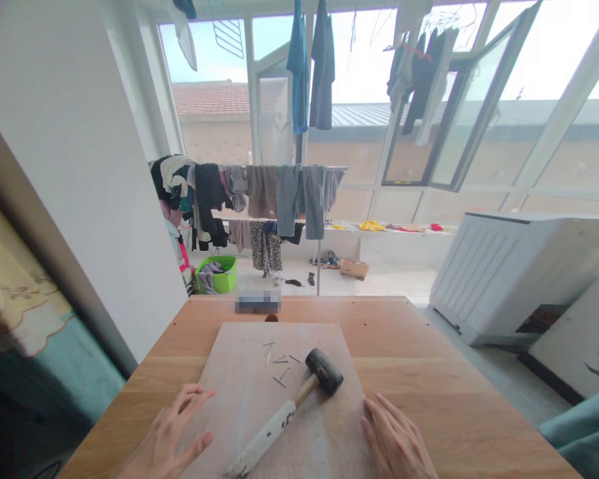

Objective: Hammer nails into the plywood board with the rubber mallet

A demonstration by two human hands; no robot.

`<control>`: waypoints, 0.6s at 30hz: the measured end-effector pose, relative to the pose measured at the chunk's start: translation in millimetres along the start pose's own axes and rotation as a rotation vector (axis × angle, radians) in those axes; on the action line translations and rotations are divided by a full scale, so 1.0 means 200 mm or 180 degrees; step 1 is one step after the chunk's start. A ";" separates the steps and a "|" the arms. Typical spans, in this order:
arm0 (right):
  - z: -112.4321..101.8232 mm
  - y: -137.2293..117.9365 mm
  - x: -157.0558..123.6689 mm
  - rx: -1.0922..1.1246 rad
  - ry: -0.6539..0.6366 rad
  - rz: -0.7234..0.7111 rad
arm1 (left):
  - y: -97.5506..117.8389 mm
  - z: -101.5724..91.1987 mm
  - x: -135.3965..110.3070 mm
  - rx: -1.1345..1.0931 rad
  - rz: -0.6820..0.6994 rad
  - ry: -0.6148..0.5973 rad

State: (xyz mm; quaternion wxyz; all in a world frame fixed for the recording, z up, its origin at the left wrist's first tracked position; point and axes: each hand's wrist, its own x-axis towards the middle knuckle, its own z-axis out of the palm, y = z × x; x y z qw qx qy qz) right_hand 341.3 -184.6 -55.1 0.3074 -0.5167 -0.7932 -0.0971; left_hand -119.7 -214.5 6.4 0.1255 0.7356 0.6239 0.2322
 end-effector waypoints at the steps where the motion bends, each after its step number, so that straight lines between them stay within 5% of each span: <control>1: -0.02 0.02 -0.02 0.0078 0.0008 0.0183 | 0.04 0.01 0.01 0.0030 0.0032 -0.0015; 5: -0.07 -0.10 0.00 0.0560 -0.0090 0.0935 | 0.19 0.00 0.15 0.0187 0.0227 0.0021; 12: -0.04 -0.53 0.31 0.1351 -0.1567 0.1012 | 0.45 0.18 0.67 -0.0017 0.0616 -0.0310; 18: -0.01 -0.55 0.36 0.2098 -0.1781 0.1742 | 0.55 0.31 0.93 0.0406 0.0324 -0.0835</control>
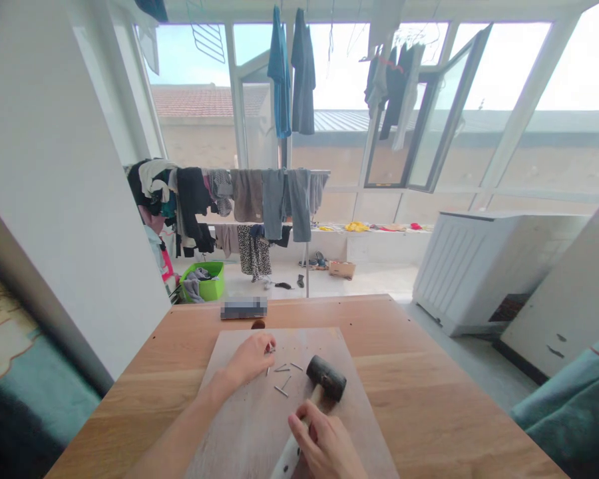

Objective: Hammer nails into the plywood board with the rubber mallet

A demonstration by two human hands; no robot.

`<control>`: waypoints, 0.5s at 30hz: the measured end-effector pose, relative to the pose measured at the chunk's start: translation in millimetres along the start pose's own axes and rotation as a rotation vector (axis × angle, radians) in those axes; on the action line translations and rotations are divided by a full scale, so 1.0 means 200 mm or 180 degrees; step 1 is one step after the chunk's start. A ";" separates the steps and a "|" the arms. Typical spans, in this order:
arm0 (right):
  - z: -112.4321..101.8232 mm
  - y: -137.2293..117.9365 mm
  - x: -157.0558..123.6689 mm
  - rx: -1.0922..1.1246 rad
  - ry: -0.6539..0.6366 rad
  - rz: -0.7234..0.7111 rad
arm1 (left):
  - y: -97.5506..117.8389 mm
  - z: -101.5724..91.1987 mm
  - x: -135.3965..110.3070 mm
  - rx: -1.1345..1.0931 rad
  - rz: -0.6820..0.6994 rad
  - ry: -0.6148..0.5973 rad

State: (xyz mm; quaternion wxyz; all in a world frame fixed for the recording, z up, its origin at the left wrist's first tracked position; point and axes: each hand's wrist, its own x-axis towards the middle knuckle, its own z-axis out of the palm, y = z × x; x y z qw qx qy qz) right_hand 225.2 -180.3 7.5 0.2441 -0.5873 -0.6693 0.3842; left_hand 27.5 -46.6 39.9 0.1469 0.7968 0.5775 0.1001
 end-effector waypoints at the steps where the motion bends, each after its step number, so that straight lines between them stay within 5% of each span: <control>1: -0.01 0.03 -0.02 0.0263 0.0049 0.0031 | 0.01 0.00 0.01 0.0057 -0.0018 -0.0077; 6: -0.11 0.19 -0.10 0.1365 0.0394 0.0262 | 0.07 -0.05 0.06 0.0390 -0.0128 -0.0437; 11: -0.20 0.34 -0.10 -0.0126 0.1156 -0.0188 | 0.14 -0.09 0.10 0.0612 -0.0035 -0.0709; 15: -0.23 0.35 -0.12 -0.0990 0.1223 -0.0385 | 0.15 -0.09 0.11 0.0617 0.0077 -0.0795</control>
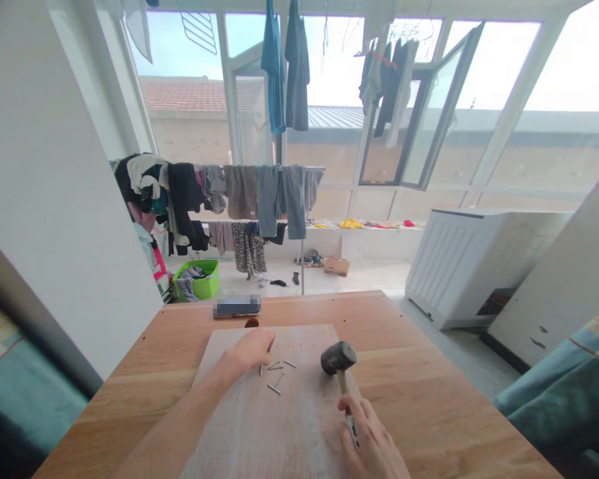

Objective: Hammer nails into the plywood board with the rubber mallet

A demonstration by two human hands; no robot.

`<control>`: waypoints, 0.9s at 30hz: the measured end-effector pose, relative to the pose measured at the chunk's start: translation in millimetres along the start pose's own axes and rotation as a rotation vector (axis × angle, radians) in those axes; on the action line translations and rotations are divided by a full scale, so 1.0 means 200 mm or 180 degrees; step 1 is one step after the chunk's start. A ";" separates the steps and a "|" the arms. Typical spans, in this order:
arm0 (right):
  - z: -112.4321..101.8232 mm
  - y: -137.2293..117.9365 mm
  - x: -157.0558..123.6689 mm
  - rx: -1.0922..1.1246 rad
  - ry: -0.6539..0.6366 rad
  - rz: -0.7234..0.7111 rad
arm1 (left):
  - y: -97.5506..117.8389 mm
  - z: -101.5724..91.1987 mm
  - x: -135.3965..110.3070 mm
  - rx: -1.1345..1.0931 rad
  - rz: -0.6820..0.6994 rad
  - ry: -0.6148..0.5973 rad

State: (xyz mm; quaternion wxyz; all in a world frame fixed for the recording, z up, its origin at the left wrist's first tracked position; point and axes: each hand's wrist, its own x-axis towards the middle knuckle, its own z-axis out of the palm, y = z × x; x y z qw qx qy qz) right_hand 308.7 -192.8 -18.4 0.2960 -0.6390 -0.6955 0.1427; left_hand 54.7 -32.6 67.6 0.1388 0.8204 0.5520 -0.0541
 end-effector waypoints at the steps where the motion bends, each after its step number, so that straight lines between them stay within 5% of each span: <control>1: -0.01 -0.02 -0.01 -0.0091 -0.0026 -0.0027 | 0.00 0.00 0.00 -0.0015 0.0013 0.0010; 6: 0.01 -0.11 -0.03 -0.0272 -0.0101 -0.0117 | -0.02 0.05 0.01 -0.0252 0.0097 0.0034; 14: 0.09 -0.03 -0.04 -0.0200 0.0083 0.0041 | 0.07 0.17 -0.04 -0.0934 0.0724 -0.0124; 18: 0.10 -0.04 -0.05 -0.0194 0.0173 0.0048 | 0.10 0.17 -0.02 -0.1346 0.0845 0.0189; 22: 0.10 -0.05 -0.05 -0.0168 0.0256 0.0005 | 0.07 0.16 0.00 -0.1301 0.0967 0.0609; 27: 0.10 -0.04 -0.04 -0.0133 0.0246 0.0031 | 0.04 0.21 -0.06 -0.0614 0.1514 0.0663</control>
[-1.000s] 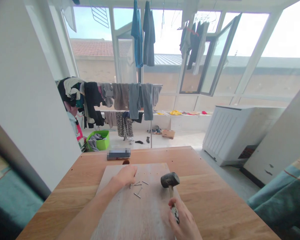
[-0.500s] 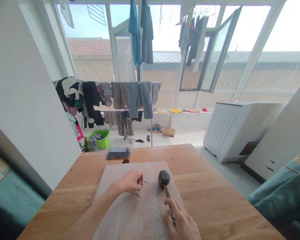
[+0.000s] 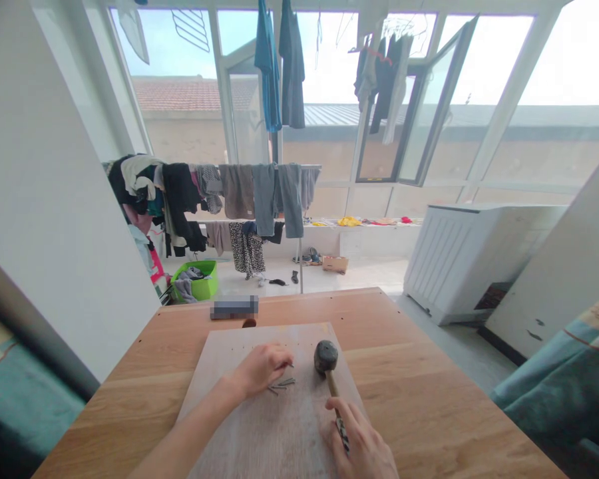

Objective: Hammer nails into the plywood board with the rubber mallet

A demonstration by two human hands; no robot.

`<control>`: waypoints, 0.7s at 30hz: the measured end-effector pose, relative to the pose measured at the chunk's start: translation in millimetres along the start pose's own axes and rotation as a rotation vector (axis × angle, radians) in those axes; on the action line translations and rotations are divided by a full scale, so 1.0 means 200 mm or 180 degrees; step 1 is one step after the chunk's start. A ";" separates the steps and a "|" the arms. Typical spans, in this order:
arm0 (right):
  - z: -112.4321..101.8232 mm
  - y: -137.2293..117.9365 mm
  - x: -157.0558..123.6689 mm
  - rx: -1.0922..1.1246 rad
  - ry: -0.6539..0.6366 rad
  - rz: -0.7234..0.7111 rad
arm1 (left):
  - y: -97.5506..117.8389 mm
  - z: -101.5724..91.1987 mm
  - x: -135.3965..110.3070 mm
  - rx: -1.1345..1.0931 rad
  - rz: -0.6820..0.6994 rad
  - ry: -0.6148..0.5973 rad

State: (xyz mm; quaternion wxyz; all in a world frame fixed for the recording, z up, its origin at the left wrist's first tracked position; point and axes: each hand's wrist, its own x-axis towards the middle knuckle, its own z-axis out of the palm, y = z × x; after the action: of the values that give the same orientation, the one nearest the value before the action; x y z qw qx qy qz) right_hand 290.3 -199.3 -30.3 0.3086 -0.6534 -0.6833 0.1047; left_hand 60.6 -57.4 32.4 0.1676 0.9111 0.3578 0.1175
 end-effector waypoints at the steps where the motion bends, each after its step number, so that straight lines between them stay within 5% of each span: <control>1: 0.00 0.00 0.00 0.0007 -0.0004 0.0004 | 0.00 0.00 -0.02 0.0168 0.0054 -0.0038; 6: -0.01 0.00 0.01 0.0003 0.0028 -0.0037 | 0.03 -0.01 -0.18 0.0508 0.0233 -0.0107; 13: -0.01 -0.02 0.00 0.0016 0.0098 0.0087 | 0.01 -0.05 -0.38 0.0279 -0.0433 0.0490; 21: -0.02 -0.02 0.00 -0.0017 -0.0003 0.0075 | 0.06 0.09 -0.39 -0.0348 -0.0404 0.0643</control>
State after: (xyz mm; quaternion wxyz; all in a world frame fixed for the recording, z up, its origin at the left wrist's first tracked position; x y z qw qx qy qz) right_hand 289.9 -200.3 -25.2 0.3054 -0.6621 -0.6760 0.1069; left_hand 18.5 -124.6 13.2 0.1871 0.8597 0.4229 0.2171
